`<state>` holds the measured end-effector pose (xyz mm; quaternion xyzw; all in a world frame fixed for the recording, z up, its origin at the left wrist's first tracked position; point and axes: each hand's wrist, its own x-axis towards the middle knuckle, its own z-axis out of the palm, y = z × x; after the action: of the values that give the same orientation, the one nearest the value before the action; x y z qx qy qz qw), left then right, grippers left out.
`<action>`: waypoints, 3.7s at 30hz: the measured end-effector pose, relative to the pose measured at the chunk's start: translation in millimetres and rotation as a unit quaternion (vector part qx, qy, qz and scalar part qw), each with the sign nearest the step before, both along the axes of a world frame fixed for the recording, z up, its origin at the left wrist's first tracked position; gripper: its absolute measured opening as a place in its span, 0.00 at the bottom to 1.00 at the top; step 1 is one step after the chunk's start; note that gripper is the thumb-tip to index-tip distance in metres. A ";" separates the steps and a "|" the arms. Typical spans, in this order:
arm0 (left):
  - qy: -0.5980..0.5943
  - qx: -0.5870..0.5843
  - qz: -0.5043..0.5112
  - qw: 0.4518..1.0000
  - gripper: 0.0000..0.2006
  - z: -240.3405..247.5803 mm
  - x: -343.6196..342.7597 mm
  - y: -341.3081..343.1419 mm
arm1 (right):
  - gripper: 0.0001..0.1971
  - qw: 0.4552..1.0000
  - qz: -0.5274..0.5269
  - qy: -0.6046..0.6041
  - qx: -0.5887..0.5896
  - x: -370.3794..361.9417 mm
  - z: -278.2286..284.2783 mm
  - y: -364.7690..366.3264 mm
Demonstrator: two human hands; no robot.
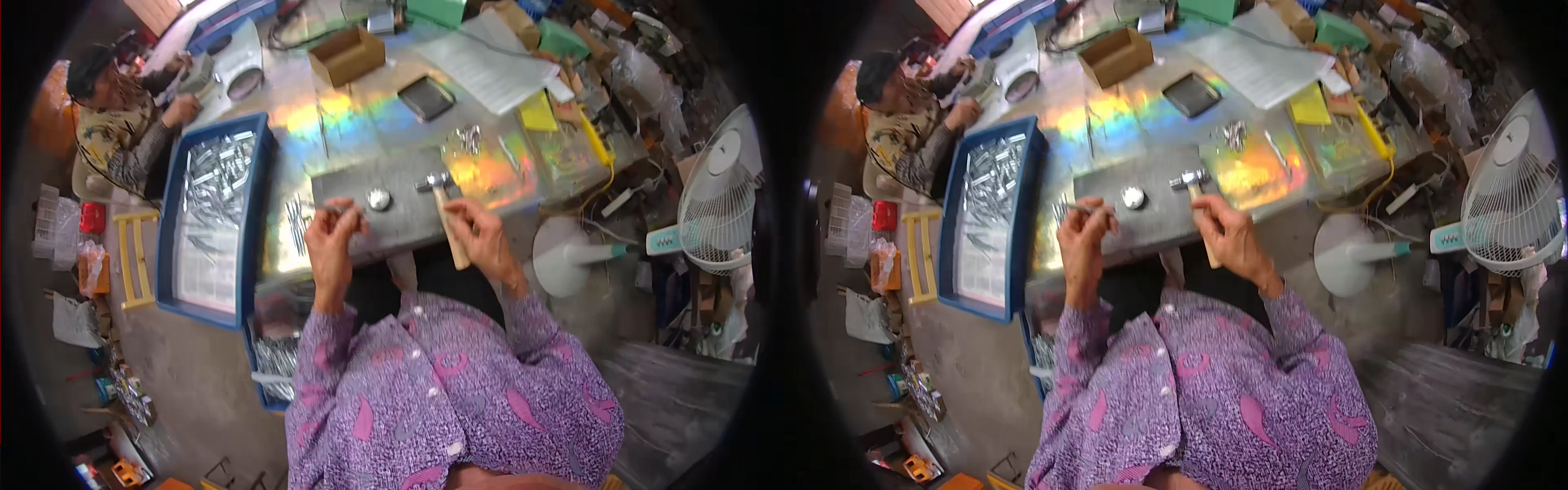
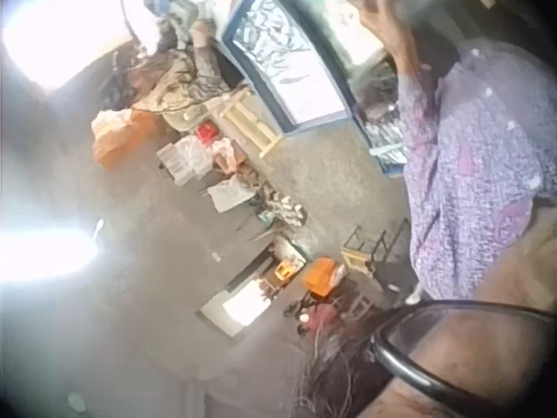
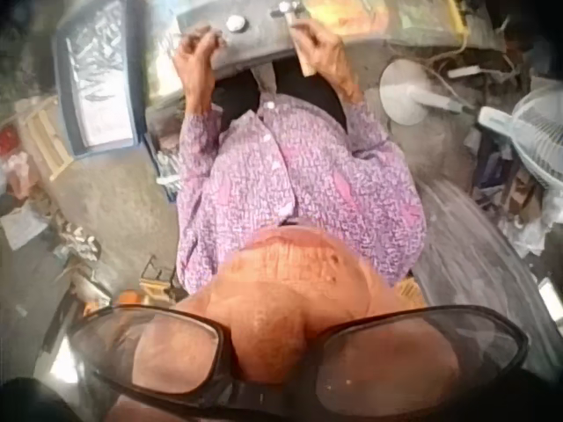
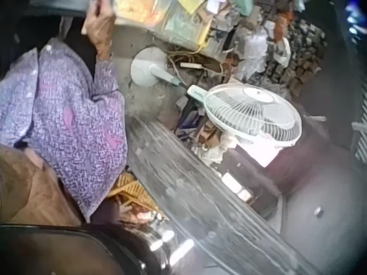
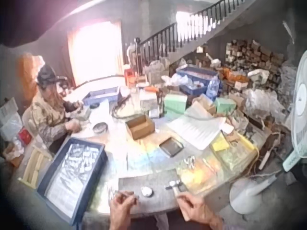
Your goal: The person picks up metal strips from a tray, attaches small metal components onto them by hand, and hammers the pieces on a metal block with a hammer before placing them into a container.
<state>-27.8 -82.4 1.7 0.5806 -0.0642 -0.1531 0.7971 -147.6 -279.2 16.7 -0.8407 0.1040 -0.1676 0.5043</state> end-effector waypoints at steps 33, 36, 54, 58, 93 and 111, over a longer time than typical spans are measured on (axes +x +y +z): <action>-0.018 -0.019 0.003 1.000 0.09 -24.2 15.2 -25.8 | 0.09 0.986 -0.137 0.034 -0.091 93.0 -119.4 -107.3; -0.019 -0.027 0.002 0.999 0.09 -21.0 14.5 -23.7 | 0.08 0.974 -0.166 0.055 -0.146 105.2 -120.8 -106.7; -0.014 -0.017 -0.001 1.000 0.09 -21.5 12.2 -8.0 | 0.08 0.937 -0.157 0.070 -0.304 124.8 -131.3 -106.2; -0.021 -0.018 -0.002 1.000 0.09 -19.9 12.0 -9.1 | 0.09 0.912 -0.138 0.092 -0.376 128.6 -129.3 -105.5; 0.150 -0.165 -0.057 0.973 0.09 -15.0 23.4 -5.2 | 0.06 0.865 0.159 0.051 0.474 86.4 -11.8 31.7; 0.238 -0.271 -0.090 0.928 0.09 -22.5 16.9 -4.5 | 0.08 0.896 0.125 0.006 0.427 80.4 -9.0 47.4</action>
<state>-10.8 -86.8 -20.8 0.2811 0.0361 -0.3349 0.8986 -67.1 -231.8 7.7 -0.5519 0.0629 -0.0379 0.8307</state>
